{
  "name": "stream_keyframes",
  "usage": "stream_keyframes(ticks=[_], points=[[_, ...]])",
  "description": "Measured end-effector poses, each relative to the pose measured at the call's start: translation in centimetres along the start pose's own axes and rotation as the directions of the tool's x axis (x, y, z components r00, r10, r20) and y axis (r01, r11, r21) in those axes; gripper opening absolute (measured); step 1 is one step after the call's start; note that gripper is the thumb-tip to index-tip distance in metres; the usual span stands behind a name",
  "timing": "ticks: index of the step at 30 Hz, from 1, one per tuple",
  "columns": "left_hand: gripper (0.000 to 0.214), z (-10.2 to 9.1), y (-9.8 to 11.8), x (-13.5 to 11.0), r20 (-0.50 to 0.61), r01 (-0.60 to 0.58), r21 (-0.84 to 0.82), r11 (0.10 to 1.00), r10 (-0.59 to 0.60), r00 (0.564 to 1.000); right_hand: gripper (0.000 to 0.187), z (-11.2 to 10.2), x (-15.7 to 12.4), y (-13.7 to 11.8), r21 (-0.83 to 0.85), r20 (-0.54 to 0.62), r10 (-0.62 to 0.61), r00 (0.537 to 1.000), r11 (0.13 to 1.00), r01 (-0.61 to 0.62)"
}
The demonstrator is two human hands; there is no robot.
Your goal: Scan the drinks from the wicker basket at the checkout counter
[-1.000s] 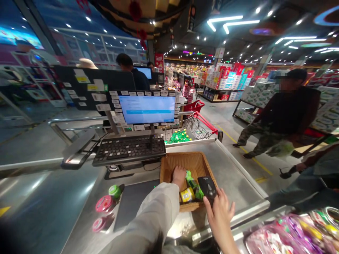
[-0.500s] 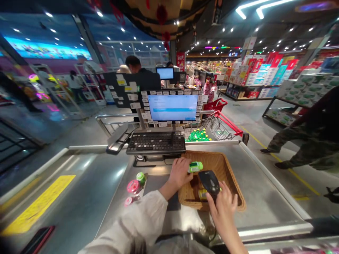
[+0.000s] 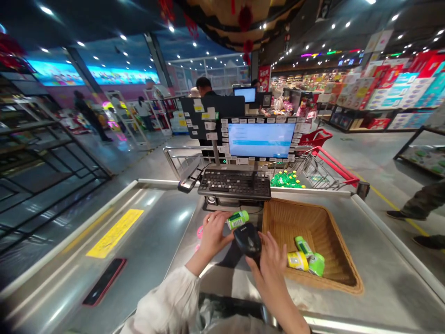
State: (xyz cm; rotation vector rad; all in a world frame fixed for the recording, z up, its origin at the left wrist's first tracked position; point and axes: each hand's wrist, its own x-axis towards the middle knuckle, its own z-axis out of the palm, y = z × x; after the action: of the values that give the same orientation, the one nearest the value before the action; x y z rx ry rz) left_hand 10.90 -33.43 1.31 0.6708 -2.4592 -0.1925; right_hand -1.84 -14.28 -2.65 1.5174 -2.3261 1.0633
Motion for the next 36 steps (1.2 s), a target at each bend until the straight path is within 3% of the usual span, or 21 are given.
stream_keyframes(ticks=[4,14,18,23,27,29,32,36], points=[[0.042,-0.6,-0.2,-0.7,0.009,0.005,0.010,1.000,-0.005,1.000,0.055,0.3,-0.2,-0.6,0.004,0.036,0.007,0.999,1.000,-0.007],[0.041,-0.8,-0.4,-1.0,-0.011,0.001,0.030,1.000,-0.001,1.000,0.054,0.3,-0.3,-0.8,-0.016,-0.010,0.007,1.000,1.000,-0.007],[0.060,0.0,-0.7,-1.3,-0.024,0.018,0.019,1.000,-0.017,1.000,0.053,0.4,-0.4,-0.5,-0.027,-0.011,0.002,1.000,1.000,-0.002],[0.053,2.3,-1.6,-2.1,-0.044,0.227,-0.175,0.958,-0.238,0.970,0.052,0.5,-0.6,-0.2,-0.041,-0.026,-0.019,0.999,0.999,0.018],[0.044,4.7,-2.3,-2.8,-0.032,0.408,-0.458,0.789,-0.474,0.880,0.052,0.5,-0.8,-0.1,-0.048,-0.012,-0.016,1.000,0.999,0.016],[0.043,5.6,-2.6,-3.1,-0.006,0.471,-0.515,0.716,-0.552,0.834,0.053,0.5,-1.0,0.0,-0.048,-0.007,-0.009,1.000,0.999,0.008],[0.044,6.5,-3.4,-3.7,-0.006,0.491,-0.443,0.750,-0.550,0.835,0.053,0.6,-1.1,0.1,-0.049,0.001,-0.010,1.000,0.999,0.010],[0.049,7.3,-5.3,-5.0,0.033,0.480,-0.150,0.864,-0.481,0.876,0.052,0.6,-1.3,0.2,-0.058,0.001,-0.026,1.000,0.998,0.026]])
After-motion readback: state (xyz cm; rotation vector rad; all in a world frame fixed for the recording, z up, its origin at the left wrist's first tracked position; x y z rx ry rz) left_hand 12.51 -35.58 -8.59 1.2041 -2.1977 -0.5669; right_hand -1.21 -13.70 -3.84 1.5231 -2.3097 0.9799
